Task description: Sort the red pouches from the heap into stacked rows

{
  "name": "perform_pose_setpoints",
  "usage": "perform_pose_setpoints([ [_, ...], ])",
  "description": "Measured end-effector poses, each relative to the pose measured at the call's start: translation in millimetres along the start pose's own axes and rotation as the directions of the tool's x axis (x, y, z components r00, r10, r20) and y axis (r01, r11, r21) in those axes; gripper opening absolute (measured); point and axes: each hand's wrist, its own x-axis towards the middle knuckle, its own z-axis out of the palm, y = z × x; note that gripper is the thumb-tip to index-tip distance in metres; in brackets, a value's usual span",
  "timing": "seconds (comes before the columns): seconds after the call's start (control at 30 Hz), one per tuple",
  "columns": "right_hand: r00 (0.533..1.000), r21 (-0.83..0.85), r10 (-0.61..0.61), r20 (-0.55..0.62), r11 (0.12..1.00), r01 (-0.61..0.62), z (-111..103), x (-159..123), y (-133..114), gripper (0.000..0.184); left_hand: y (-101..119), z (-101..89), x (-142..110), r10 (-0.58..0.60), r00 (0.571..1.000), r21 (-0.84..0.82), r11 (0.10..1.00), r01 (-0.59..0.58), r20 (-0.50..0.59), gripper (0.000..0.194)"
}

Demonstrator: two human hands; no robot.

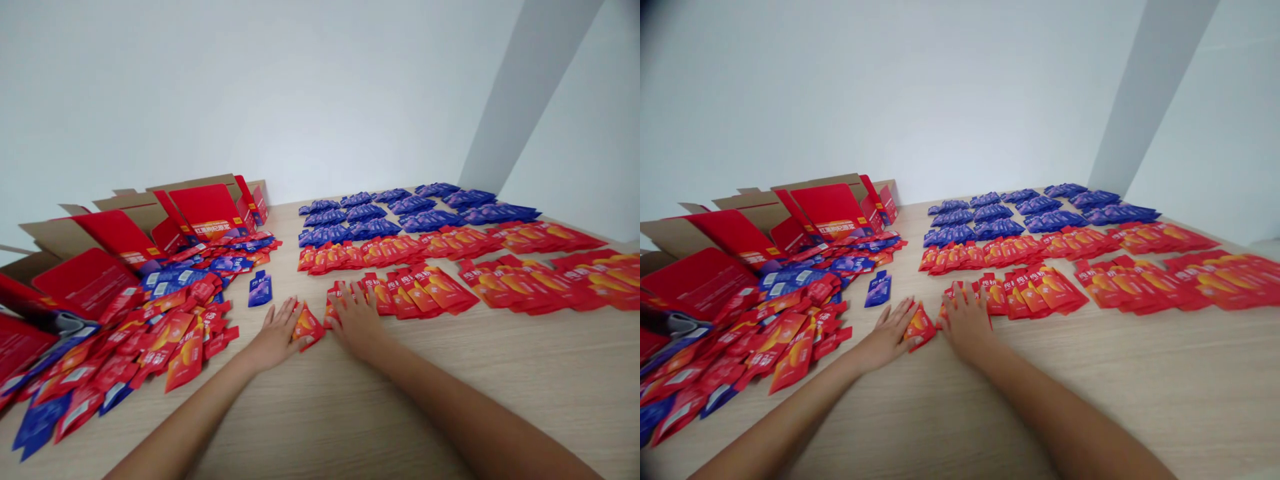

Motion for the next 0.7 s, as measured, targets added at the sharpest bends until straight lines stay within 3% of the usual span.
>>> perform_pose_setpoints([
  [0.07, 0.994, -0.014, 0.095, 0.058, 0.995, -0.094, 6, 1, 6, 0.055, -6, -3.5, 10, 0.033, 0.999, -0.021, 0.999, -0.033, 0.006, 0.074],
  [0.13, 0.988, -0.007, 0.11, 0.113, 0.994, -0.11, 10, 2, 9, 0.057, -8, -6.8, 20, 0.097, 0.995, -0.045, 0.994, -0.096, 0.026, 0.074],
  [0.23, 0.992, 0.021, 0.093, 0.087, 0.995, -0.096, 11, 1, 7, 0.055, -4, -9.1, 32, 0.209, 0.977, -0.078, 0.976, -0.206, 0.034, 0.075],
  [0.33, 0.999, 0.073, -0.016, 0.035, 0.997, 0.013, 8, 0, 4, 0.052, -6, -8.8, 39, 0.26, 0.963, -0.095, 0.959, -0.266, -0.064, 0.068],
  [0.4, 0.984, 0.121, -0.174, 0.04, 0.978, 0.168, 4, -1, 1, 0.048, -18, -9.8, 41, 0.169, 0.968, -0.091, 0.978, -0.188, -0.183, 0.06],
  [0.5, 0.935, 0.179, -0.338, 0.107, 0.932, 0.316, 1, -3, -2, 0.043, -55, -16.7, 39, -0.15, 0.928, -0.097, 0.988, 0.124, -0.341, 0.055],
  [0.6, 0.928, 0.167, -0.332, 0.17, 0.938, 0.305, 0, -2, -5, 0.042, -95, -29.1, 27, -0.395, 0.839, -0.074, 0.915, 0.397, -0.374, 0.052],
  [0.7, 0.933, 0.119, -0.306, 0.188, 0.95, 0.288, 2, 1, -9, 0.041, -122, -40.2, 4, -0.471, 0.812, -0.046, 0.872, 0.487, -0.343, 0.046],
])
